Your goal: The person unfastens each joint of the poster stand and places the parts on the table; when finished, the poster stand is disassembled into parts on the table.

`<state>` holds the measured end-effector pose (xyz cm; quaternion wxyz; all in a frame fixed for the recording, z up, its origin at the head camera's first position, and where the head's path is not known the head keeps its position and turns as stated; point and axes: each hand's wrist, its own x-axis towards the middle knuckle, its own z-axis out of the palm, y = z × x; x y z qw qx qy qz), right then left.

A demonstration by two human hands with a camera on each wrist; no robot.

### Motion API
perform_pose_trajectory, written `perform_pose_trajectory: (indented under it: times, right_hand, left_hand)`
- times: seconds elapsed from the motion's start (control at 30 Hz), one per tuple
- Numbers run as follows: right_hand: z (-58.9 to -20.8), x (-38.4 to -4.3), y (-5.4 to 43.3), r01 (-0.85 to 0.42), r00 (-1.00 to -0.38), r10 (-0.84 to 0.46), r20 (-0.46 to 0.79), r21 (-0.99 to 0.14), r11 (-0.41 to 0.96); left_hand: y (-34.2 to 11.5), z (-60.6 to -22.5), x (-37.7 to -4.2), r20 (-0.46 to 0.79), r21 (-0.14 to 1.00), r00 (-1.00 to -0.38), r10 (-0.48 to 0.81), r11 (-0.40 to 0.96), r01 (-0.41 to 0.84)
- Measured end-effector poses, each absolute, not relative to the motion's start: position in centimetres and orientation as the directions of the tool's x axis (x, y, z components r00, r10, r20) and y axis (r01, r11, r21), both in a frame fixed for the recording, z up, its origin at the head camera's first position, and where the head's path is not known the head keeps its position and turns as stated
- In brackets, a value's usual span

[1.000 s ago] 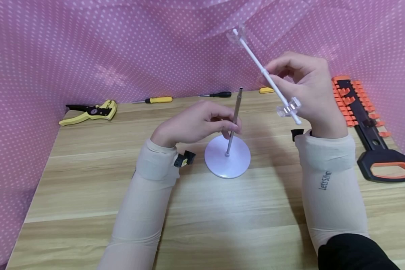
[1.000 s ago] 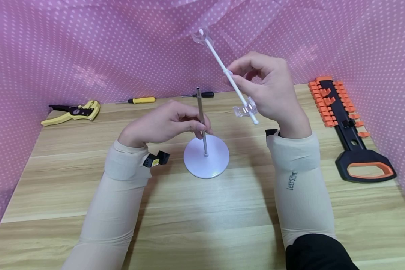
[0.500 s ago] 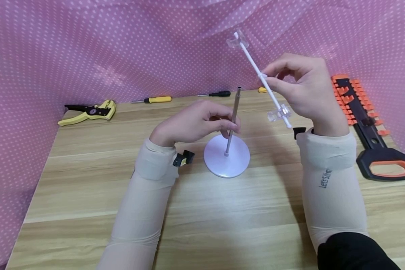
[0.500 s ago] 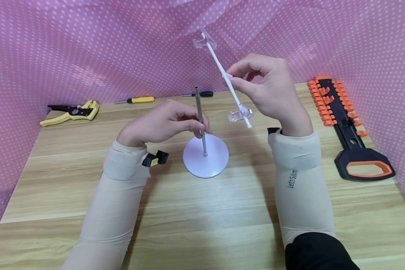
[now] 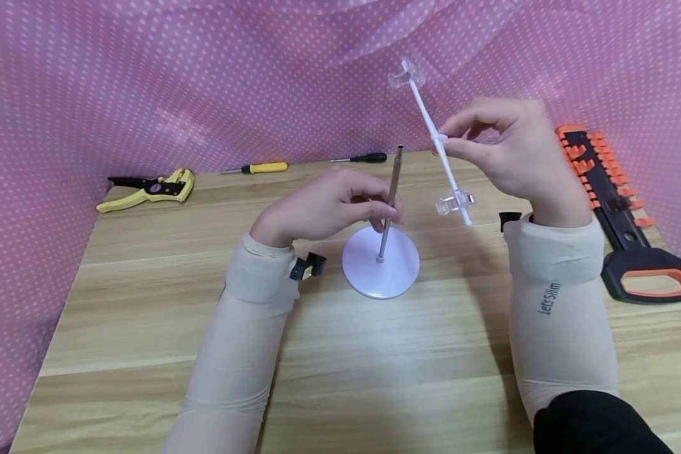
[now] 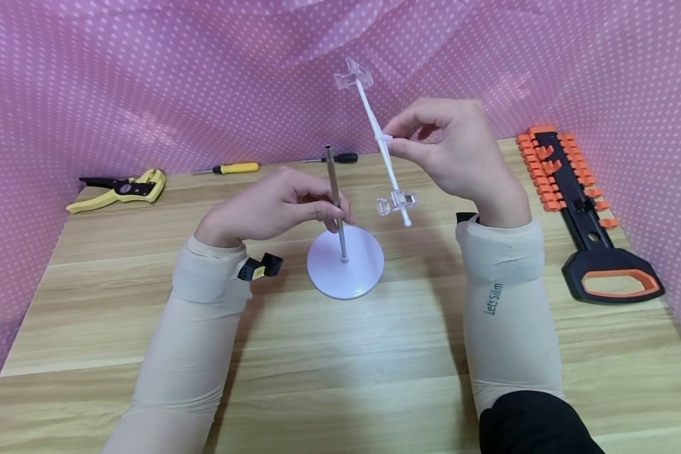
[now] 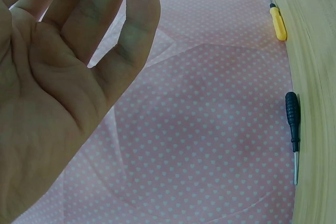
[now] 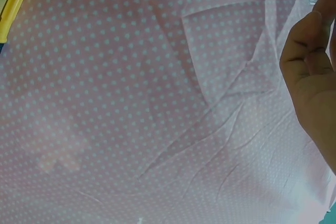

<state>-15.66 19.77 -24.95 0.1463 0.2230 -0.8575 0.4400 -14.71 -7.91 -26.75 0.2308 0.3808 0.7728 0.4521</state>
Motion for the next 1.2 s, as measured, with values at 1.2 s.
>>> perform_pose_trajectory:
  times: [1.2]
  right_hand:
    - [-25.56,-16.13,20.44,-0.408,-0.913,-0.284,0.294,-0.604,0.685]
  left_hand:
    - [-7.84,-26.86,-14.70,-0.028,0.872,-0.604,0.796,0.315,0.375]
